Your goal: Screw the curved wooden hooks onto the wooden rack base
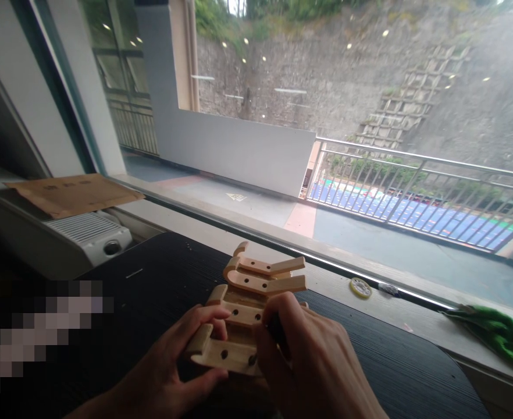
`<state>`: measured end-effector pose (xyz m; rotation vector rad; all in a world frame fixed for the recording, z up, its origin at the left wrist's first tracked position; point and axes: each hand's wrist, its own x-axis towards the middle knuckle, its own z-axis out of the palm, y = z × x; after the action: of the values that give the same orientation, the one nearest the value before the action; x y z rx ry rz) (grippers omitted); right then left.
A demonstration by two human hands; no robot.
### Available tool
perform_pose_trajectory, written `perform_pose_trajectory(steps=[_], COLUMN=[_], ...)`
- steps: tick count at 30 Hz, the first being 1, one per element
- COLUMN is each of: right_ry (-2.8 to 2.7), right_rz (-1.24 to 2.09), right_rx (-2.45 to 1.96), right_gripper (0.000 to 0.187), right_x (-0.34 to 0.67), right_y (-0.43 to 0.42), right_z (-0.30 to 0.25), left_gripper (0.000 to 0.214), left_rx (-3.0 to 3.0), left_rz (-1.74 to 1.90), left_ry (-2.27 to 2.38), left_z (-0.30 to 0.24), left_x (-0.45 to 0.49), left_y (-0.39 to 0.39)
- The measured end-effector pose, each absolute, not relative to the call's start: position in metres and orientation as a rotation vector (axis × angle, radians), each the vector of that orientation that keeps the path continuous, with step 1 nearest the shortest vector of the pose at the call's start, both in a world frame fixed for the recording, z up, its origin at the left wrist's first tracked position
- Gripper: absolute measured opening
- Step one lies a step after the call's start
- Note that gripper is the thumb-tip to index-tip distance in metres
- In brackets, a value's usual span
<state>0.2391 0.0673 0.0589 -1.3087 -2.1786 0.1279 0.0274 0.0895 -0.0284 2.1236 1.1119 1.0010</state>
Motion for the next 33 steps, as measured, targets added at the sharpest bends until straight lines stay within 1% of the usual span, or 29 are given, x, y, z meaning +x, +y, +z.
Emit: perform_pose_trajectory(steps=[6,10,14,16,19,22,27,33], right_ry=[-2.203,-2.073,-2.024,-2.065,-2.134,-2.159,-2.143,-2.024], right_rz=[0.269,0.195,0.113,0.122,0.236,0.285,0.213,0.148], right_rx=[-1.413,-1.576,-1.670,-1.641,-1.518,-1.469,-1.512,-1.642], right_gripper=[0.016,0.020,0.019,0.017,0.011,0.009,0.014,0.019], right_x=[0.232,0.227,0.227,0.230,0.234,0.237,0.237,0.238], right_y=[0.070,0.083,0.088,0.085,0.076,0.070,0.076,0.084], right_z=[0.067,0.069,0.074,0.078,0.082,0.083,0.077,0.071], left_gripper=[0.058,0.057,0.057,0.056,0.057,0.058,0.057,0.057], left_rx=[2.141,2.152,2.153,2.149,2.147,2.155,2.142,2.160], left_rz=[0.973,0.968,1.031,1.019,0.995,0.996,0.958,1.008], left_ry=[1.088,1.082,1.081,1.083,1.093,1.111,1.107,1.092], left_z=[-0.017,-0.013,-0.015,-0.016,-0.015,-0.014,-0.012,-0.013], left_x=[0.029,0.031,0.031,0.030,0.029,0.028,0.028,0.029], left_y=[0.088,0.086,0.086,0.087,0.087,0.087,0.086,0.087])
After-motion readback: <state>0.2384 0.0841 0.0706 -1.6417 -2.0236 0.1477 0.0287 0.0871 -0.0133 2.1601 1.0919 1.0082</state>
